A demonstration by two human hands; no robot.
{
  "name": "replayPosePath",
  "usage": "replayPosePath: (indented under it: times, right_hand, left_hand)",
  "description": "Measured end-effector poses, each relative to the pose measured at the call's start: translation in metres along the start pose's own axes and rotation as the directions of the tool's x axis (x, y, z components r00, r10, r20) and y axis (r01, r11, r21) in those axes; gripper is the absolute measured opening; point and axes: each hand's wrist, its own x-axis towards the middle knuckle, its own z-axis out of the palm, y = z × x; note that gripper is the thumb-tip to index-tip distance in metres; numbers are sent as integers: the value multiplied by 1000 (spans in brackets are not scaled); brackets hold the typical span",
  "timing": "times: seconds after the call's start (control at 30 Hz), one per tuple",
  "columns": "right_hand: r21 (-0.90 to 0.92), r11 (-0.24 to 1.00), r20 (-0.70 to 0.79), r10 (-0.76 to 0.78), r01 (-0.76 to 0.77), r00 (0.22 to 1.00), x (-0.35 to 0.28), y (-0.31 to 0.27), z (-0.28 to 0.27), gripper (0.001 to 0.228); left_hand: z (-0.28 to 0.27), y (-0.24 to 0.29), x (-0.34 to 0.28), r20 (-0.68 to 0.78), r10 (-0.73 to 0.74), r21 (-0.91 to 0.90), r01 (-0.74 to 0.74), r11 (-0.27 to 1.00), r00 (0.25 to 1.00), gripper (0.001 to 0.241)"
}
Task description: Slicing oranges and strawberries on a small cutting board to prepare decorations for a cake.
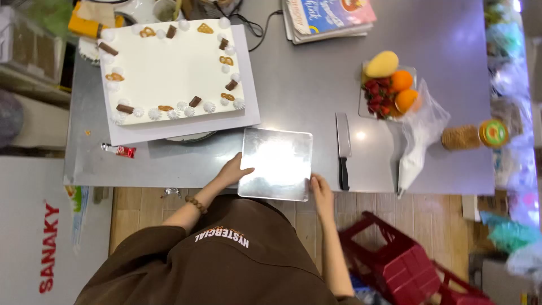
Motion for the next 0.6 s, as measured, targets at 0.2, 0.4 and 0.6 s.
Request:
replayPosePath:
  times: [0.2,0.4,0.6]
  right_hand:
    - [-810,515,-34,-517,279,855,102,-49,-72,80]
    - [-863,502,93,51,55,994,159,-54,-91,149]
    - [-819,518,-54,-500,249,864,274,-141,-180,50]
  left_hand:
    - [6,-7,35,-204,24,-5,-26,1000,979,53]
    - [13,8,14,-520,216,207,-123,971,827,63]
    - [33,4,-27,-503,49,100,2,995,863,57]
